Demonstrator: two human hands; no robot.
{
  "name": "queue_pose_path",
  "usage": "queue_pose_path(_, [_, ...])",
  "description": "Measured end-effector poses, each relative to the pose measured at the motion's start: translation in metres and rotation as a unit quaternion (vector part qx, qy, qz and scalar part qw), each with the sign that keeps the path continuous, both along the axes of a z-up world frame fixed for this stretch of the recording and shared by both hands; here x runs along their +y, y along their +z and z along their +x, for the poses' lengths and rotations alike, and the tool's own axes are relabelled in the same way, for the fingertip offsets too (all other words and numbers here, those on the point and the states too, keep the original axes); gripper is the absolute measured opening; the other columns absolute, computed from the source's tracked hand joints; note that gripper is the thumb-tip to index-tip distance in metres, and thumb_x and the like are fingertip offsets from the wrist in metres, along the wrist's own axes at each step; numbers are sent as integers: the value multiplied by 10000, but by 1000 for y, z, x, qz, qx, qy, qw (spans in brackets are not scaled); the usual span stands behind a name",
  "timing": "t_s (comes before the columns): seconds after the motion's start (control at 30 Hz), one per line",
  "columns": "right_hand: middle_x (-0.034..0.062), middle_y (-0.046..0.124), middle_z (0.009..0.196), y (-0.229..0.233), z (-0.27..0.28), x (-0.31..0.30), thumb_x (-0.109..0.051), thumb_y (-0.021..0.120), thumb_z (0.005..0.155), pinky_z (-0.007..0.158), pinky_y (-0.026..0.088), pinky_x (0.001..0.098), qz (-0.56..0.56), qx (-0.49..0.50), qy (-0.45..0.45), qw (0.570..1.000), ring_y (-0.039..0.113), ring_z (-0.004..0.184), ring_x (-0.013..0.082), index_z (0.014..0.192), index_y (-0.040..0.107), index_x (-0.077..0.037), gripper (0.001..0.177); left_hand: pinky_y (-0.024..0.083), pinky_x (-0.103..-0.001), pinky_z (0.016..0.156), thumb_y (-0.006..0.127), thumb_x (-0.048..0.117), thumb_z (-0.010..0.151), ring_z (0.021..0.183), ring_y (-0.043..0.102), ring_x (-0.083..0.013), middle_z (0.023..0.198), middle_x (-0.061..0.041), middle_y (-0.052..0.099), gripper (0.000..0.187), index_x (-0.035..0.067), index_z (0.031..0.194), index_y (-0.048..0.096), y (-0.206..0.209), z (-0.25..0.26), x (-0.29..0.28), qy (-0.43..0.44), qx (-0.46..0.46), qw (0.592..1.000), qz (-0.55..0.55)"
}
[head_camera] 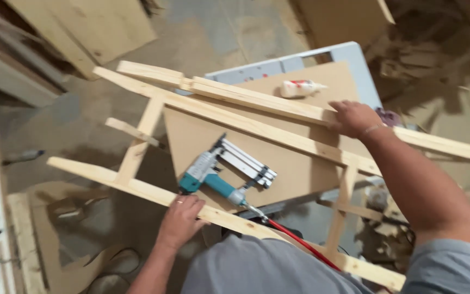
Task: Assembling a wooden frame structure using a pneumatic nail gun and wood glue
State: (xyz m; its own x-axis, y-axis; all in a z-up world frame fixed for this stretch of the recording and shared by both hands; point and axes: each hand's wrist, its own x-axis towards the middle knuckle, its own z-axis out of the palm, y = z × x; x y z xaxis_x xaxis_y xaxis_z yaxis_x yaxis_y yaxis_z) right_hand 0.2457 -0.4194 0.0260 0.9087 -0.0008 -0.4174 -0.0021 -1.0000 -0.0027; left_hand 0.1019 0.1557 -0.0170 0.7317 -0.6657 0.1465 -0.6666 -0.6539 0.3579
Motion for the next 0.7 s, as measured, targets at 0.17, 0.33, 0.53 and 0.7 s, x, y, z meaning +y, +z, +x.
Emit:
queue_pose_path(0.17, [100,573,1491,40,-31,-23,-527,664,852,1036,473,502,22,-51,-95,994,558,1313,351,1484,561,-225,708,474,-466,951,952,470,524,941,639,-295,1001,-56,679,715,109,1082,685,-5,4,-1,0,-12,1000,-21])
queue_pose_path(0.33, [120,717,1261,65,-94,-38,-336,735,933,849,531,492,98,-198,-201,954,669,1089,336,1291,738,-139,408,450,-520,1111,795,452,778,1149,620,-304,1230,-97,671,594,73,1217,668,-12,-7,0,34,-74,997,-10])
queue_pose_path(0.53, [100,717,1060,108,-192,39,-213,566,1081,622,578,249,233,-167,-436,853,642,762,150,1271,679,-57,270,495,-477,1078,753,424,883,1158,611,-352,1213,-149,663,477,38,1156,693,-5,-13,-4,37,-130,990,-47])
queue_pose_path(0.7, [80,735,1009,20,-275,37,-352,492,1055,931,477,344,343,-235,-447,792,680,988,194,1130,733,-125,340,487,-467,1044,878,323,760,1089,624,-349,1172,-155,671,527,33,1163,699,-23,-7,2,44,-100,992,-68])
